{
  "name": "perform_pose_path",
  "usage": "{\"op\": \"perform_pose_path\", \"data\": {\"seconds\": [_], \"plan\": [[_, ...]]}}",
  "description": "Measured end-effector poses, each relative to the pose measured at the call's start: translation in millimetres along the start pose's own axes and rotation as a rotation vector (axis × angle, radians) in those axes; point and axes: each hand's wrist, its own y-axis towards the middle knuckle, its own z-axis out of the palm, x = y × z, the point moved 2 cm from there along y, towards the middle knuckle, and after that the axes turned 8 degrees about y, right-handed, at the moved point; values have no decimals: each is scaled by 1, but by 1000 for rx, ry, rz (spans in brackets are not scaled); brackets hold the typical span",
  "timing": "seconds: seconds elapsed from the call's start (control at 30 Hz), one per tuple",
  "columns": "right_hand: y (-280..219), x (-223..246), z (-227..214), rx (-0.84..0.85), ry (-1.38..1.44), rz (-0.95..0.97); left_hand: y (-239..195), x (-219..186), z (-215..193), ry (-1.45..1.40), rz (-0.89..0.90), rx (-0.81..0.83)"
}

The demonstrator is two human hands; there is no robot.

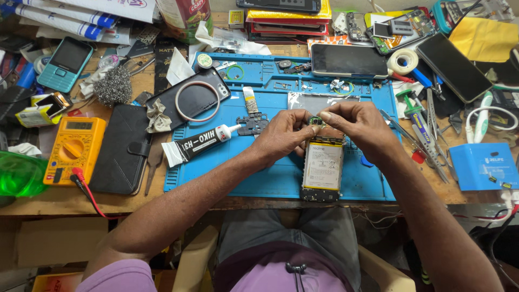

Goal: The person applies adhesive to a small component and places it inside a disassembled mobile phone. They then use tweezers to adjust internal parts and connect a ribbon cable to the motherboard.

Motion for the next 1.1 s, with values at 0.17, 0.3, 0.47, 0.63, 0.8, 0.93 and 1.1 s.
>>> {"op": "perform_pose_path", "data": {"seconds": [0.17, 0.3, 0.47, 0.63, 0.8, 0.93, 1.1], "plan": [[10, -2, 4, 22, 19, 29, 1, 4, 1, -7, 12, 11], [15, -10, 1, 45, 10, 41, 3, 7, -1, -24, 55, 34], [11, -19, -11, 62, 287, 33, 4, 11, 1, -105, 4, 35], [-23, -15, -23, -143, 321, 130, 2, 7, 0, -114, -26, 20], [-47, -20, 1, -94, 336, -42, 3, 6, 0, -55, -9, 4], [-43, -24, 13, -156, 352, -79, 2, 5, 0, -78, 17, 10], [-39, -24, 12, -159, 377, -25, 2, 7, 0, -75, 3, 0]]}}
